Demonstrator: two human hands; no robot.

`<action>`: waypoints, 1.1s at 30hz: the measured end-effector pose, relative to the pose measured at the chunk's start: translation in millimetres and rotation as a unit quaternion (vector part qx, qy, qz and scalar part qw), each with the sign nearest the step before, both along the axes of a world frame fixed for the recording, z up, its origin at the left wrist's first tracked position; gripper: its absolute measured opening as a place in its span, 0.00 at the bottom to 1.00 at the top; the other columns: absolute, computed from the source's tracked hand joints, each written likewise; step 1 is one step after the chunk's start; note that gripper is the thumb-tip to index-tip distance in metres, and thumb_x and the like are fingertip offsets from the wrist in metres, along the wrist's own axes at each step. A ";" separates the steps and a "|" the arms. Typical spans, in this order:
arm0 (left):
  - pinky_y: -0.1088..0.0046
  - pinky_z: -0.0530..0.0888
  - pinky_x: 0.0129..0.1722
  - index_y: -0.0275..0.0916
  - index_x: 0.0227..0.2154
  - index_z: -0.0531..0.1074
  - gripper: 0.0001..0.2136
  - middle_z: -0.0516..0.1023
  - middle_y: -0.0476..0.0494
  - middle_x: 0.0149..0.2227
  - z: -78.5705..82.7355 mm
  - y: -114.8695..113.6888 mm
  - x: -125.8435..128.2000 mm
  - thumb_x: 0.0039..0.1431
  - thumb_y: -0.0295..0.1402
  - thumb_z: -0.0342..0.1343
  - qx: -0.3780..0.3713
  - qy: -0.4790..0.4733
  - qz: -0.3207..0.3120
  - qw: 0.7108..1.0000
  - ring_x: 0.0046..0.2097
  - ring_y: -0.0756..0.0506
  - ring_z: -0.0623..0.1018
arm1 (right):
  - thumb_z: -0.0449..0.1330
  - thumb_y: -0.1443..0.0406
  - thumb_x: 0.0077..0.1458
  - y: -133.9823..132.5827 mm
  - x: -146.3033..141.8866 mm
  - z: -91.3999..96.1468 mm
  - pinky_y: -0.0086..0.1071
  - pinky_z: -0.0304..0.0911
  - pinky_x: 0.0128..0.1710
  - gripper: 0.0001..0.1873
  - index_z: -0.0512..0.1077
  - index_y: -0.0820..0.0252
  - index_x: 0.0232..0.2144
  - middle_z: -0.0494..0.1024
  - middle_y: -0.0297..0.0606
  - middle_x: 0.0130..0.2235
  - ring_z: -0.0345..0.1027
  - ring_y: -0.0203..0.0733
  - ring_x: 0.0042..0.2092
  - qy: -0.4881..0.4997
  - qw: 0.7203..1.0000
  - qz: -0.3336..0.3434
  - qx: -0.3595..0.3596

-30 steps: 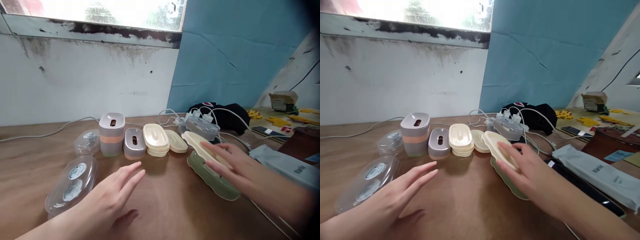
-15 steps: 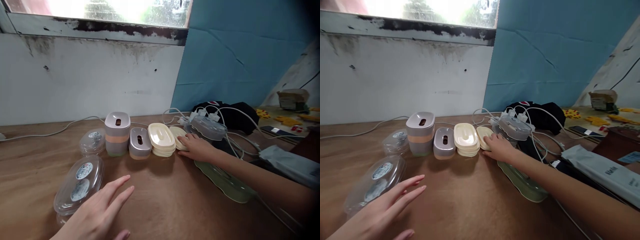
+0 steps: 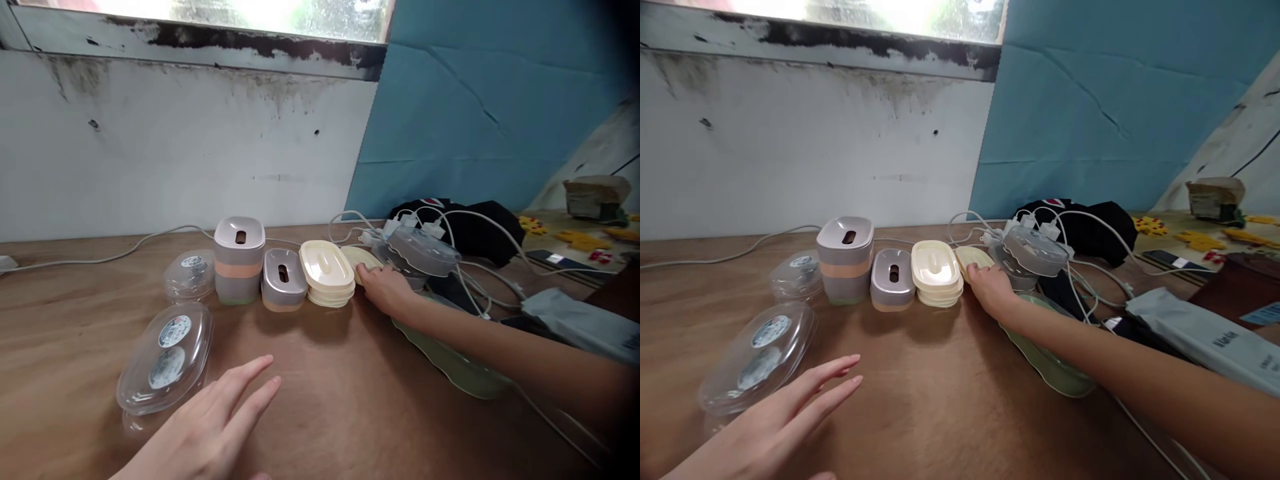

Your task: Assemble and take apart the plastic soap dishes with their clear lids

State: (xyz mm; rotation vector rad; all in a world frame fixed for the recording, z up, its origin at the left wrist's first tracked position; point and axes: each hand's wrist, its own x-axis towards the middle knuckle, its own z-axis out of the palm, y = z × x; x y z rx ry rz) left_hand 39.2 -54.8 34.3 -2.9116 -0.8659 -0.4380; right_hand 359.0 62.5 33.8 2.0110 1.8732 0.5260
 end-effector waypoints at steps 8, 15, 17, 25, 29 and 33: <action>0.72 0.70 0.50 0.34 0.56 0.56 0.26 0.65 0.34 0.57 2.9 -1.1 1.0 0.57 0.38 0.54 -0.004 0.007 -0.001 1.000 0.55 0.42 0.69 | 0.55 0.61 0.58 11.4 1.2 2.4 0.41 0.67 0.41 0.17 0.65 0.63 0.48 0.70 0.42 0.47 0.68 0.42 0.44 -0.009 1.000 -0.013 -0.001; 0.71 0.71 0.50 0.36 0.56 0.56 0.24 0.66 0.35 0.56 -2.2 -4.6 2.3 0.57 0.33 0.50 -0.015 -0.018 0.000 1.000 0.54 0.42 0.70 | 0.55 0.61 0.58 2.7 -1.1 6.6 0.41 0.67 0.41 0.17 0.65 0.63 0.48 0.70 0.42 0.47 0.68 0.42 0.43 -0.004 1.000 0.000 -0.015; 0.71 0.71 0.49 0.37 0.57 0.56 0.24 0.66 0.36 0.56 -3.7 -5.0 2.3 0.56 0.31 0.48 -0.016 -0.018 0.002 1.000 0.55 0.42 0.70 | 0.55 0.61 0.58 -7.0 -0.3 5.9 0.41 0.67 0.41 0.16 0.65 0.63 0.48 0.71 0.42 0.47 0.69 0.42 0.43 0.000 1.000 0.004 -0.022; 0.73 0.71 0.49 0.37 0.57 0.55 0.25 0.66 0.37 0.57 -6.5 -5.2 1.6 0.55 0.28 0.47 -0.020 -0.013 -0.001 1.000 0.55 0.44 0.69 | 0.55 0.61 0.58 -21.6 26.7 22.4 0.40 0.67 0.38 0.22 0.61 0.60 0.53 0.73 0.43 0.44 0.70 0.43 0.41 0.068 0.992 0.062 -0.090; 0.71 0.71 0.49 0.38 0.57 0.55 0.25 0.65 0.37 0.57 -4.6 -4.6 2.0 0.55 0.28 0.47 -0.030 -0.018 -0.001 0.999 0.55 0.42 0.70 | 0.55 0.67 0.54 -10.3 34.4 28.4 0.39 0.65 0.40 0.26 0.60 0.59 0.56 0.71 0.48 0.50 0.69 0.52 0.47 0.112 0.985 0.093 -0.092; 0.74 0.71 0.49 0.36 0.56 0.57 0.23 0.66 0.35 0.56 -5.0 -1.8 3.0 0.56 0.26 0.48 -0.029 0.000 -0.020 0.999 0.54 0.43 0.71 | 0.53 0.70 0.53 -5.0 34.0 28.8 0.36 0.64 0.43 0.24 0.64 0.56 0.54 0.70 0.44 0.52 0.69 0.48 0.48 0.150 0.979 0.106 -0.090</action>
